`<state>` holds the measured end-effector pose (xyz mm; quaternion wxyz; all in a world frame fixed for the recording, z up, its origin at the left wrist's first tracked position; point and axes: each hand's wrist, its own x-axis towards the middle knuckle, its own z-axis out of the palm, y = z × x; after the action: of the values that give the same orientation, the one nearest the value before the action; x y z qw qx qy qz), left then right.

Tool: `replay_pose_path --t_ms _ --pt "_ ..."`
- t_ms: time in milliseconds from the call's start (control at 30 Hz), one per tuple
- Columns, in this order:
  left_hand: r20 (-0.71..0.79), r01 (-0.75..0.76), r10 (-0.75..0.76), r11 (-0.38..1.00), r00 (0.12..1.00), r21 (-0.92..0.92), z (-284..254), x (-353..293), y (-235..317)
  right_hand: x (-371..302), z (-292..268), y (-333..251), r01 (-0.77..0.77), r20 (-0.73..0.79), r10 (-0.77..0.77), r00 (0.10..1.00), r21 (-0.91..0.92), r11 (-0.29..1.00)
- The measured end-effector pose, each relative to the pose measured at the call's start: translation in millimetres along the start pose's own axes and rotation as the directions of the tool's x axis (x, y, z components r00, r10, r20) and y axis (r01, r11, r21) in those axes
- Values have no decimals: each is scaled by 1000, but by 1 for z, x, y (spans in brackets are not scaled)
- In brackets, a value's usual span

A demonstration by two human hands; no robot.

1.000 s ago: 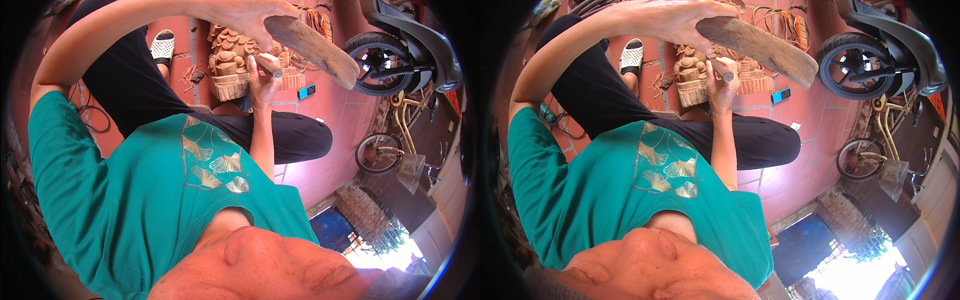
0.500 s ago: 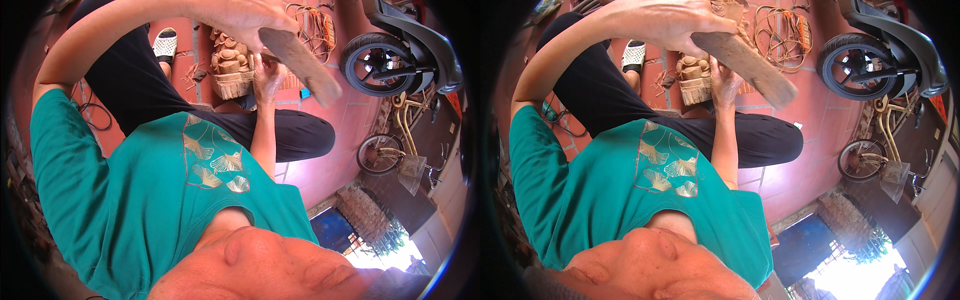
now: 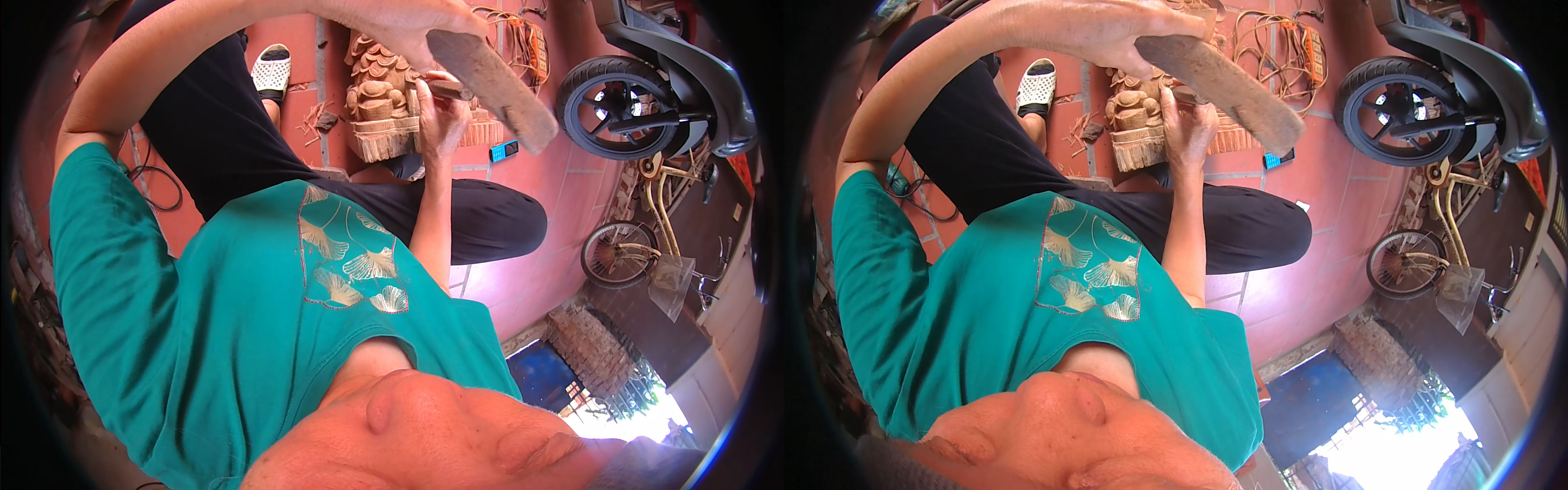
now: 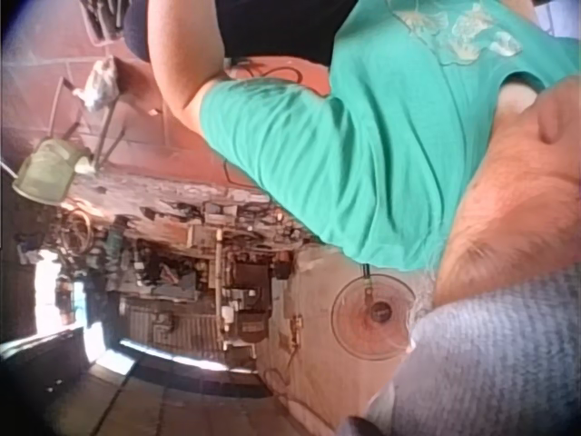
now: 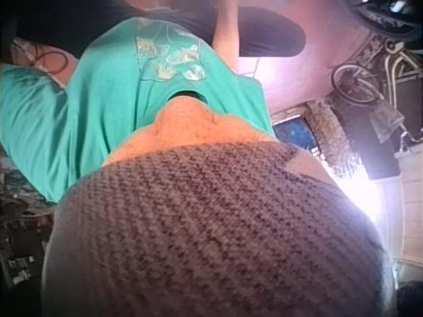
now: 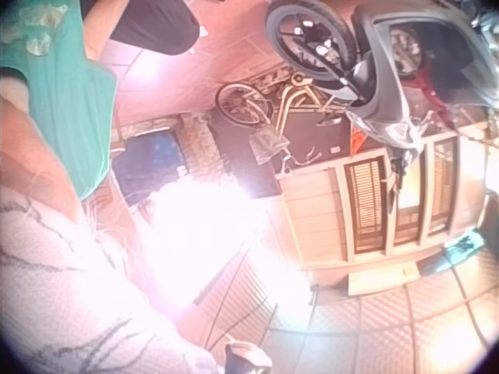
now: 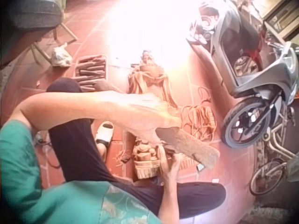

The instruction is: The person carves a wooden sculpture using a chisel and mallet. They repeatedly strike the chisel to shape the wood, occasionally adjusting the sculpture's position.

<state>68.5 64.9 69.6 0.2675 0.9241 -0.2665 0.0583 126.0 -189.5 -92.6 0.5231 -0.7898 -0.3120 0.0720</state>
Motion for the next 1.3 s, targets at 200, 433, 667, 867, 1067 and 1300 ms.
replay_pose_path --t_ms 200,433,667,867,1067,1300 --pt "86 157 -157 988 984 8 -18 12 8 -1 -8 -9 5 -3 -5 1000 -49 999" --pt "12 64 -64 996 998 -64 -6 12 4 13 -3 -2 157 65 -143 988 -360 920" --pt "-30 42 -42 999 999 -27 1 8 -2 5 1 -9 55 -15 -56 998 -43 998" --pt "-21 39 -39 999 999 1 2 8 -2 3 3 -5 10 -22 -10 1000 -30 1000" --pt "-34 35 -36 999 999 -15 -1 6 2 4 4 -11 162 8 -166 986 -267 950" --pt "-4 31 -32 996 999 -82 -1 3 3 1 17 2 313 -19 -350 937 -402 861"
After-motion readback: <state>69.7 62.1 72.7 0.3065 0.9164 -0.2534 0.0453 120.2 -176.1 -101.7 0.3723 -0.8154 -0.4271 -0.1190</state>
